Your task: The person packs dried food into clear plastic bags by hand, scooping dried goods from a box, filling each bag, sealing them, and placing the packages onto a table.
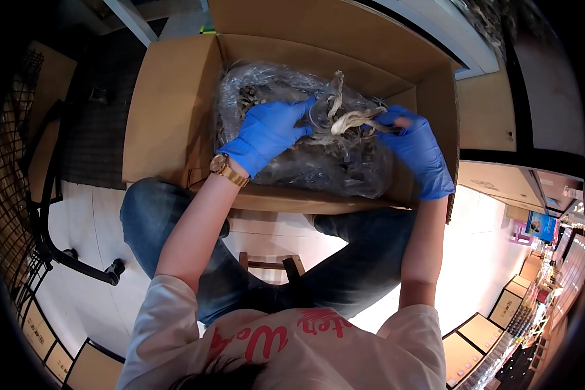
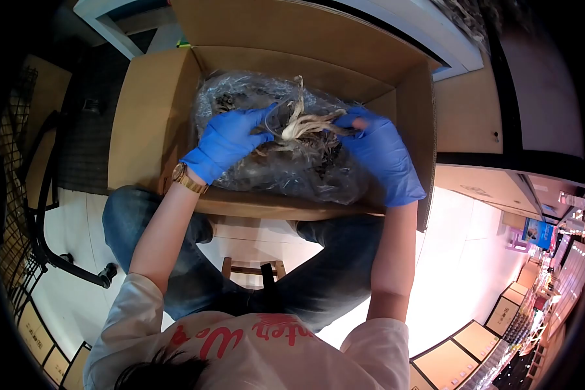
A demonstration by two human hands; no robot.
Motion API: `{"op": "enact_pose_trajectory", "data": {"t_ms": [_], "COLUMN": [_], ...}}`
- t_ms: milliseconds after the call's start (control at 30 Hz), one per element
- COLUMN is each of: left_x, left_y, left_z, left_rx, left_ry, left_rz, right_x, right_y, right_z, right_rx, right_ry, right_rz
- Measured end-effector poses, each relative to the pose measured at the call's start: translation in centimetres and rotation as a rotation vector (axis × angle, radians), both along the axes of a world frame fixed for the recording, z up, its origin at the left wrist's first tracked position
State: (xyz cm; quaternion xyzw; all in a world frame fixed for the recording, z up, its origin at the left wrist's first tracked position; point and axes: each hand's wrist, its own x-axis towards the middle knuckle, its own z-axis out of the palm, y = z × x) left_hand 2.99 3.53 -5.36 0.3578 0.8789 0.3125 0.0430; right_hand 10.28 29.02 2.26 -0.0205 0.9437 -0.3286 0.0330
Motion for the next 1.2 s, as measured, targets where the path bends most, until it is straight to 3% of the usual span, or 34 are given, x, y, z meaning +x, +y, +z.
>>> {"op": "enact_pose_trajectory", "data": {"t_ms": [67,133,267,433,667,733,800,900,967,1067,1200], "left_x": [-0.1,-0.1,0.2,0.3,0.3,0.7,0.8,0.7,0.7,0.8,0.7], "left_y": [0.0,0.0,0.2,0.4,0.3,0.5,0.6,0.5,0.6,0.7,0.8], "left_z": [0.2,0.0,0.2,-0.7,-0.2,-0.1,-0.1,0.3,1.6,0.5,1.9], "left_rx": [-0.007,-0.015,-0.047,-0.005,0.001,0.037,0.074,-0.077,-0.033,0.093,0.187], "left_ry": [-0.032,-0.026,-0.042,-0.043,-0.041,-0.06,-0.08,-0.115,-0.144,0.056,0.009], "left_rz": [0.0,-0.004,-0.014,-0.037,-0.071,-0.107,-0.139,-0.152,-0.199,-0.202,-0.233], "right_x": [0.1,0.1,0.3,0.2,-0.6,-0.8,-1.1,-1.2,-1.3,-1.4,-1.6], "right_y": [0.9,1.2,-1.1,-3.8,-3.9,-4.9,-5.6,-5.7,-5.7,-5.5,-4.9], "right_z": [0.1,0.3,0.4,-0.2,-3.4,-4.7,-6.1,-8.0,-7.5,-5.9,-7.0], "right_rx": [0.036,0.339,0.411,0.125,0.012,-0.174,-0.18,-0.212,-0.068,-0.075,-0.125], "right_ry": [0.044,0.091,0.102,0.15,0.087,-0.008,-0.01,0.027,-0.032,-0.168,-0.212], "right_rz": [-0.013,-0.077,-0.071,0.179,0.322,0.388,0.38,0.364,0.348,0.309,0.335]}}
